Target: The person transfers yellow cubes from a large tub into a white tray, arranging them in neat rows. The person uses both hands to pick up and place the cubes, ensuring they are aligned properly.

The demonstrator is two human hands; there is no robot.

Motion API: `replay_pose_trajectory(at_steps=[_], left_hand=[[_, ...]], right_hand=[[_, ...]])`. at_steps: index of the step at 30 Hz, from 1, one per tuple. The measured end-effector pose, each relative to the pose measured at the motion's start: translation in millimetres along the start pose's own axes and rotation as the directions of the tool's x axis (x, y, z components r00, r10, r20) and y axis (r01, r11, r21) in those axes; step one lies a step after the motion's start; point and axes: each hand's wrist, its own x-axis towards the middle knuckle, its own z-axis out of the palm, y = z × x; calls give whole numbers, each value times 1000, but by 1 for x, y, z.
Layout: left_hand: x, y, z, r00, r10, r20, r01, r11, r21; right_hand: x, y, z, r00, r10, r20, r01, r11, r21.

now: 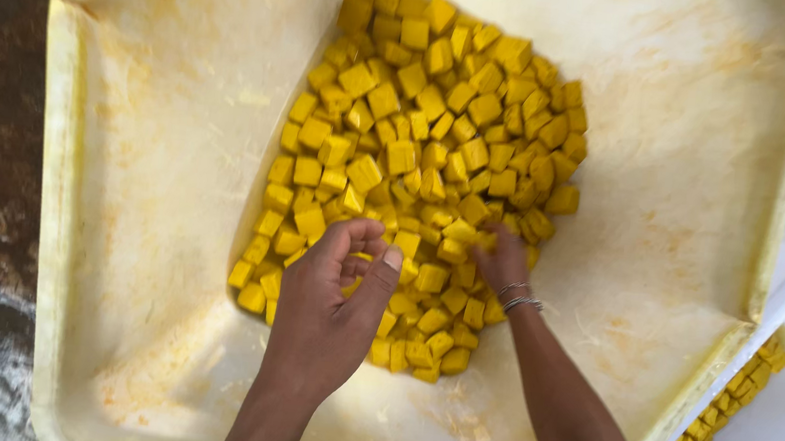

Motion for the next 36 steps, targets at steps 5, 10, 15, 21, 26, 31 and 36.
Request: replay_pose_trajectory(at_steps=[5, 10, 15, 21, 26, 31, 36], left_hand=[[2, 4, -2, 1000, 29, 6, -29, 999, -25], [1, 5, -1, 999, 21, 40, -20, 999, -34], [-2, 9, -5, 998, 34, 49, -32, 999, -42], [1, 12, -7, 999, 24, 34, -21, 997, -71], [0, 12, -3, 999, -14, 43, 16, 998, -53], [5, 13, -4, 998, -60, 28, 61, 998, -34], [6, -1, 4, 999, -27, 28, 28, 999, -32]], right_hand=[[-44, -45, 23, 936, 41, 348, 44, 972, -232], [-70, -59, 17, 972, 77, 221, -57, 994, -94], [-50, -58, 5, 992, 129, 3, -129, 990, -53], [0, -64, -1, 998, -56, 16, 56, 998, 19], [13, -63, 6, 997, -64, 33, 69, 980, -185], [16, -75, 18, 992, -11, 128, 44, 965, -258], [16, -70, 15, 981, 36, 191, 3, 980, -200]])
